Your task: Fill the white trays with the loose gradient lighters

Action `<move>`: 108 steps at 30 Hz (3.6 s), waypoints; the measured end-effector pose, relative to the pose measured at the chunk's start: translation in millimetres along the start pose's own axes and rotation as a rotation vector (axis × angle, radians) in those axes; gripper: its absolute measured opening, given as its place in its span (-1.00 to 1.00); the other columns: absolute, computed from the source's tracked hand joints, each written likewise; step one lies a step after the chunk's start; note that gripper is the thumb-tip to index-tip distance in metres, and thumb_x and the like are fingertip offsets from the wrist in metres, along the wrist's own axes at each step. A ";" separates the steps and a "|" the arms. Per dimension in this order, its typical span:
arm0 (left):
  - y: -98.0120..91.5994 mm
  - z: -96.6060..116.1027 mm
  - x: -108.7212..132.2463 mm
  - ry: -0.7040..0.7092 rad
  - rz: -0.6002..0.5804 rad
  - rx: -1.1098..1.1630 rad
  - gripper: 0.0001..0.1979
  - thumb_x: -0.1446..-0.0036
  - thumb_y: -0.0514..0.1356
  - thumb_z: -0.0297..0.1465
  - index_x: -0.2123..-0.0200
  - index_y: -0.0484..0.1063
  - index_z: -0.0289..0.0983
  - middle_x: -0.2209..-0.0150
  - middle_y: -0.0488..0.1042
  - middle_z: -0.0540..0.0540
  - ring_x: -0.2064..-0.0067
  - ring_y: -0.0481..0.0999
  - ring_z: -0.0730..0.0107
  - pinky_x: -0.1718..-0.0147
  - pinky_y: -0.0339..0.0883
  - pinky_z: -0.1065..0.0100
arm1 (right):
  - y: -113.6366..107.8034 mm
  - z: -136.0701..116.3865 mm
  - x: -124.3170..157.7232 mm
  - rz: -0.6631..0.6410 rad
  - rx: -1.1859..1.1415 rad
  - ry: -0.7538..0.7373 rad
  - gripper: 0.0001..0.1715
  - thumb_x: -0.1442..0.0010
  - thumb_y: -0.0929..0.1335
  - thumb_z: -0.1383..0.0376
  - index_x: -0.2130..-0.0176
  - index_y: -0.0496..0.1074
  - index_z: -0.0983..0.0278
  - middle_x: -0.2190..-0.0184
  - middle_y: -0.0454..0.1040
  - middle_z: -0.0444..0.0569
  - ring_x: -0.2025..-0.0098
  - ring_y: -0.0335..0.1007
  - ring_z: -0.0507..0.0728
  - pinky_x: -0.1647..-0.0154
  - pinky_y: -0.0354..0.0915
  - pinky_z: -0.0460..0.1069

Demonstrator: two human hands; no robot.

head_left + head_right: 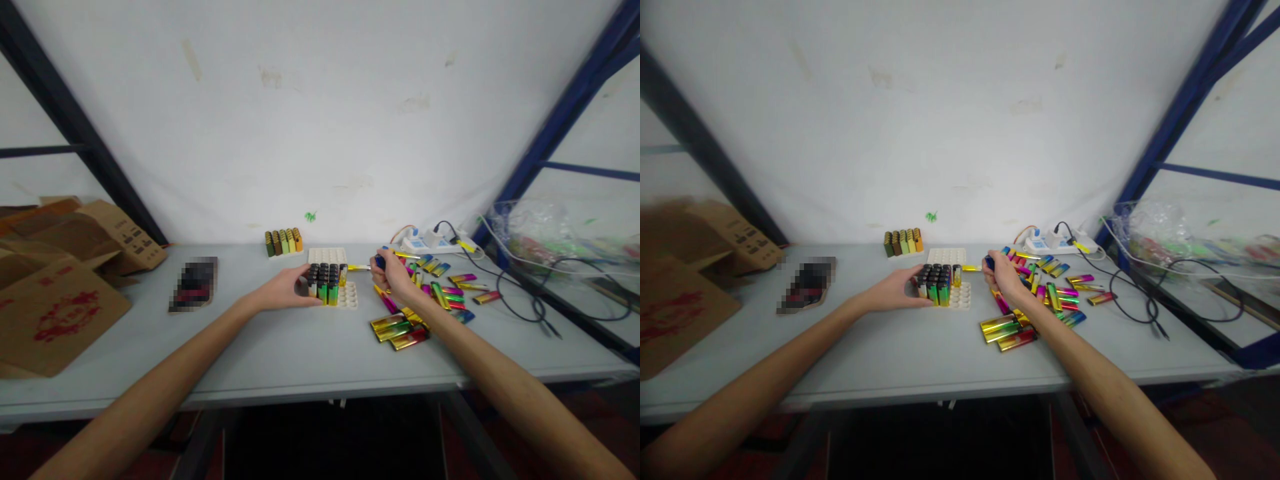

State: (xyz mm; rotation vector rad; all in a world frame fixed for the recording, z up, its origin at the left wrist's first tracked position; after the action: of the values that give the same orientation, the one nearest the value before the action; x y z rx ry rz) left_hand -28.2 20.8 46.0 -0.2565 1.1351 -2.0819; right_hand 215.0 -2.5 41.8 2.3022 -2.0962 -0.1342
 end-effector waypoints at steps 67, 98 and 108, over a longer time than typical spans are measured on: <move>-0.6 0.9 -0.8 0.054 0.027 0.003 -0.34 0.00 0.40 0.02 -0.06 0.43 -0.25 0.09 0.61 -0.14 0.18 0.59 0.16 0.19 0.46 0.26 | -6.6 -4.6 -3.6 -0.037 1.472 -0.512 -0.62 -0.43 0.28 0.26 -0.15 0.46 0.34 -0.11 0.48 0.23 -0.13 0.42 0.29 -0.18 0.30 0.16; -0.6 2.1 0.9 -0.015 -0.004 -0.037 -0.27 -0.01 0.37 0.06 -0.13 0.39 -0.26 0.07 0.59 -0.14 0.22 0.57 0.18 0.21 0.45 0.25 | -22.2 -12.9 -6.8 0.040 -0.036 -0.112 -0.44 -0.04 0.56 0.03 0.03 0.55 0.23 0.32 0.51 -0.13 0.34 0.46 0.03 0.30 0.40 -0.04; 0.8 -1.1 0.2 -0.006 -0.009 0.003 -0.31 -0.02 0.38 0.04 -0.10 0.41 -0.24 0.06 0.61 -0.15 0.18 0.59 0.15 0.19 0.46 0.25 | 0.0 -2.7 -3.9 -0.077 0.120 -0.109 -0.55 -0.10 0.52 -0.01 0.20 0.57 0.29 0.28 0.63 -0.03 0.39 0.41 0.01 0.40 0.29 -0.09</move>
State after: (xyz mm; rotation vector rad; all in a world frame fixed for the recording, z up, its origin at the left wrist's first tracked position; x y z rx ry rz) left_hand -28.4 21.1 44.6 -0.2668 1.1287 -2.0891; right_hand 214.9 1.3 44.6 2.5000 -2.1217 -0.1418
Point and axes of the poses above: each hand's wrist, its own x-axis away from the middle knuckle, its own y-axis out of the palm, z = x × y, the point moved 6 cm from there along -x, towards the middle knuckle
